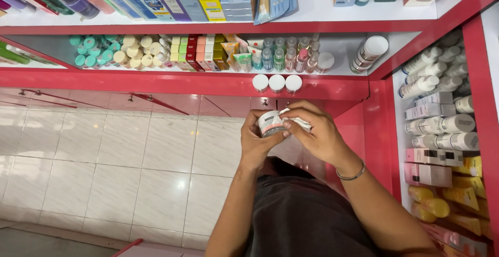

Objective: Opening and closing cosmetic jars to inspect the contents on a store shelf

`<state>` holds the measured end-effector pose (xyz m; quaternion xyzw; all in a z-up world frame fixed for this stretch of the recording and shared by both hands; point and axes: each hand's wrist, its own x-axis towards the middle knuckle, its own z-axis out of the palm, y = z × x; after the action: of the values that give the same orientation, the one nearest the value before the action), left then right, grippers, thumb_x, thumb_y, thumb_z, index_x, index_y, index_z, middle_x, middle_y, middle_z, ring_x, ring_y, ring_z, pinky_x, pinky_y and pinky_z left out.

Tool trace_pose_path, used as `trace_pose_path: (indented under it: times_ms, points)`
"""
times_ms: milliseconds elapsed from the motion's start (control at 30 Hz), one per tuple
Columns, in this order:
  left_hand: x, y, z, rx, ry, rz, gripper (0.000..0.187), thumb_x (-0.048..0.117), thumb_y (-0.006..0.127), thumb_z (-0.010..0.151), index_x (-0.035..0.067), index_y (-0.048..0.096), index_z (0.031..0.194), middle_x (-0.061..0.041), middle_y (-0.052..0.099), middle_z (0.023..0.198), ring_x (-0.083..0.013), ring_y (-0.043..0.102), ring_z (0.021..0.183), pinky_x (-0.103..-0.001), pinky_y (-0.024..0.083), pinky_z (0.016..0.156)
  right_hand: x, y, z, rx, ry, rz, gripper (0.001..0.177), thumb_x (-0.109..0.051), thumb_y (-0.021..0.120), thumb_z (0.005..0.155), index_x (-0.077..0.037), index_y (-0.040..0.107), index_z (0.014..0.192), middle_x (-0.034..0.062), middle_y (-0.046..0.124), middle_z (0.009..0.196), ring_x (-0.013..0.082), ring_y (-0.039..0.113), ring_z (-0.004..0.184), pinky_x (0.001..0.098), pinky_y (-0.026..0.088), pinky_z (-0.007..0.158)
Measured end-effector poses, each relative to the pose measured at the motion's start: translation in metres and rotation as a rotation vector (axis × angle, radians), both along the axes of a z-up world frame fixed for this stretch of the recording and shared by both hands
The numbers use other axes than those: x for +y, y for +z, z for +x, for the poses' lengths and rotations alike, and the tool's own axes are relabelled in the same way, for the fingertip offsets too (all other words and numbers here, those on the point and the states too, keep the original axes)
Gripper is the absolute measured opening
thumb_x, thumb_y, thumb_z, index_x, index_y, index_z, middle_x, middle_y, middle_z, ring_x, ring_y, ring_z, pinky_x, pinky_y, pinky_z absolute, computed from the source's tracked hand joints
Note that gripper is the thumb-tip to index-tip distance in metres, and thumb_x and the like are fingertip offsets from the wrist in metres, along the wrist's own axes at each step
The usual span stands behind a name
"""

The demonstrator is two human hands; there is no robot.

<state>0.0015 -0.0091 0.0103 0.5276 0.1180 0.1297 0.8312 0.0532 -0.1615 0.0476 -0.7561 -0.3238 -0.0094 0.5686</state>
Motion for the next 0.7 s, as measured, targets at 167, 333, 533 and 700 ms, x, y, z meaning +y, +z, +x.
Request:
trace_pose_path:
  times_ms: [167, 333, 533, 700]
  points:
    - [0.004, 0.0, -0.002, 0.006, -0.015, 0.07, 0.061, -0.001, 0.097, 0.053, -0.005, 0.066, 0.105, -0.012, 0.065, 0.084, -0.0151, 0.062, 0.081, -0.023, 0.055, 0.067, 0.004, 0.001, 0.009, -0.019, 0.059, -0.044, 0.012, -0.012, 0.069, 0.097, -0.007, 0.078, 0.103, 0.0181, 0.071, 0.109, 0.0422, 0.071, 0.1, 0.0496, 0.054, 0.088]
    - [0.006, -0.005, -0.001, 0.014, -0.033, 0.118, 0.061, 0.001, 0.098, 0.053, -0.006, 0.067, 0.105, -0.012, 0.065, 0.084, -0.0154, 0.061, 0.083, -0.023, 0.054, 0.068, 0.004, -0.009, 0.017, -0.04, 0.052, -0.088, 0.011, -0.01, 0.069, 0.097, -0.006, 0.077, 0.103, 0.0188, 0.07, 0.108, 0.0433, 0.07, 0.099, 0.0498, 0.055, 0.086]
    - [0.013, -0.01, -0.001, 0.041, -0.045, 0.232, 0.055, 0.006, 0.093, 0.062, -0.005, 0.067, 0.109, -0.015, 0.065, 0.086, -0.0166, 0.058, 0.085, -0.028, 0.054, 0.069, 0.01, -0.014, 0.004, -0.015, 0.063, -0.045, 0.009, -0.018, 0.081, 0.087, -0.011, 0.077, 0.092, 0.0126, 0.071, 0.105, 0.0364, 0.072, 0.097, 0.0453, 0.056, 0.085]
    - [0.011, -0.007, 0.0, 0.028, -0.086, 0.477, 0.048, 0.01, 0.095, 0.06, 0.001, 0.071, 0.101, -0.016, 0.069, 0.084, -0.021, 0.063, 0.081, -0.035, 0.055, 0.066, 0.014, -0.01, -0.005, 0.01, 0.015, 0.107, 0.025, -0.007, 0.082, 0.082, -0.005, 0.073, 0.105, 0.0125, 0.071, 0.108, 0.0308, 0.071, 0.099, 0.0418, 0.053, 0.09]
